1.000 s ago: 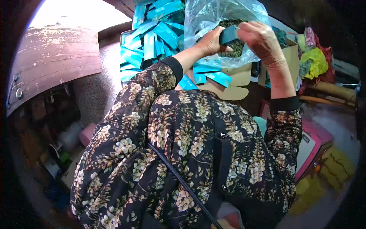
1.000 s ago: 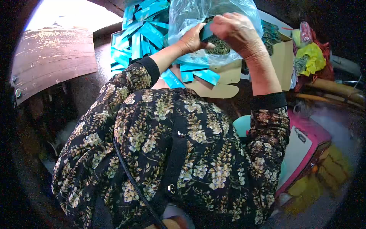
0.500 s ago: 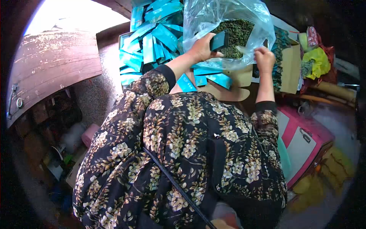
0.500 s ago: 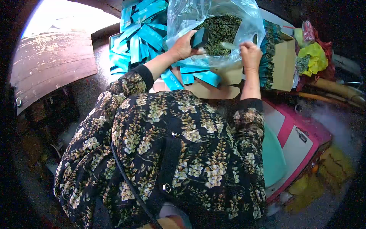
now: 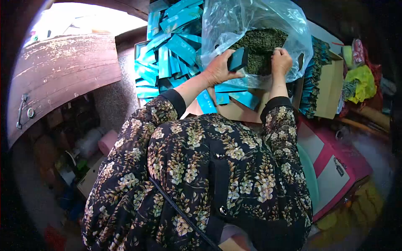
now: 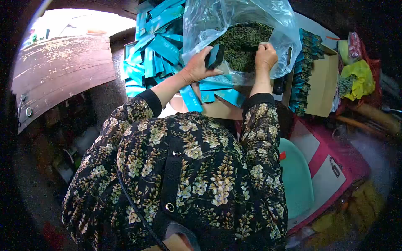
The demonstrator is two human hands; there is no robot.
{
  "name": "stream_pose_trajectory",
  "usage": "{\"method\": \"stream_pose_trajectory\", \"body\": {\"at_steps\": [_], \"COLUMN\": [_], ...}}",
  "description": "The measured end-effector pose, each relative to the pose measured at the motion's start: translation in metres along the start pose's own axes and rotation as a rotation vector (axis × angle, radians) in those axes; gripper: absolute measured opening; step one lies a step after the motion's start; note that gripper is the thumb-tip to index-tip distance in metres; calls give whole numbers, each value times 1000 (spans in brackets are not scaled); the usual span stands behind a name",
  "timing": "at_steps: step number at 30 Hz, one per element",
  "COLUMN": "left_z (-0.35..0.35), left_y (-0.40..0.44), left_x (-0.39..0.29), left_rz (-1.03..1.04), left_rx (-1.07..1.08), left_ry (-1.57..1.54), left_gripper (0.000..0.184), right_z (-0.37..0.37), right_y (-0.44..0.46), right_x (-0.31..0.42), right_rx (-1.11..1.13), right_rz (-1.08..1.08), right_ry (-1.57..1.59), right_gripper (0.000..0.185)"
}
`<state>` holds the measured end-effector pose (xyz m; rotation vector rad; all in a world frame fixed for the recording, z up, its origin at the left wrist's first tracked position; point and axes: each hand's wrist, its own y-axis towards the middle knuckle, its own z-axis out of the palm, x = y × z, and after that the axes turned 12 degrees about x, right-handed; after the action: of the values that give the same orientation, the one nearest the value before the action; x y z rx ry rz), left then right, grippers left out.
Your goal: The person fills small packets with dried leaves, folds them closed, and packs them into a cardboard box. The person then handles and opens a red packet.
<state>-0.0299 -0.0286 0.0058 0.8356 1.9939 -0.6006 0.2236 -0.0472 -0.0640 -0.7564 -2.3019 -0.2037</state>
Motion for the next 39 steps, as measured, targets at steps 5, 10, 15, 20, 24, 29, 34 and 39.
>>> {"method": "stream_pose_trajectory", "body": {"at_steps": [5,10,15,20,24,29,34,39], "left_z": [9,7,7,7,5,1,3,1], "left_y": [7,10,15,18,22,25,25,24], "left_x": [4,-3,-3,-2,-1,-6,-8,-8], "left_rz": [-2,-73,-77,-77,-107,-158,-150,-115], "left_rx": [18,67,74,30,32,83,72,44], "left_ry": [-91,-55,-44,5,-16,-23,-21,18], "left_gripper": [75,73,71,72,72,72,72,70], "right_z": [-7,-11,-36,-66,-81,-100,-110,-112], "right_y": [2,-6,-14,-25,-35,-49,-56,-56], "right_x": [17,4,12,30,39,56,73,80], "right_rx": [80,96,53,12,53,108,145,203], "right_rz": [4,-71,-245,-368,-440,-550,-619,-642], "right_ry": [361,611,588,472,552,526,415,330], "right_gripper": [9,13,18,22,13,13,13,14]}}
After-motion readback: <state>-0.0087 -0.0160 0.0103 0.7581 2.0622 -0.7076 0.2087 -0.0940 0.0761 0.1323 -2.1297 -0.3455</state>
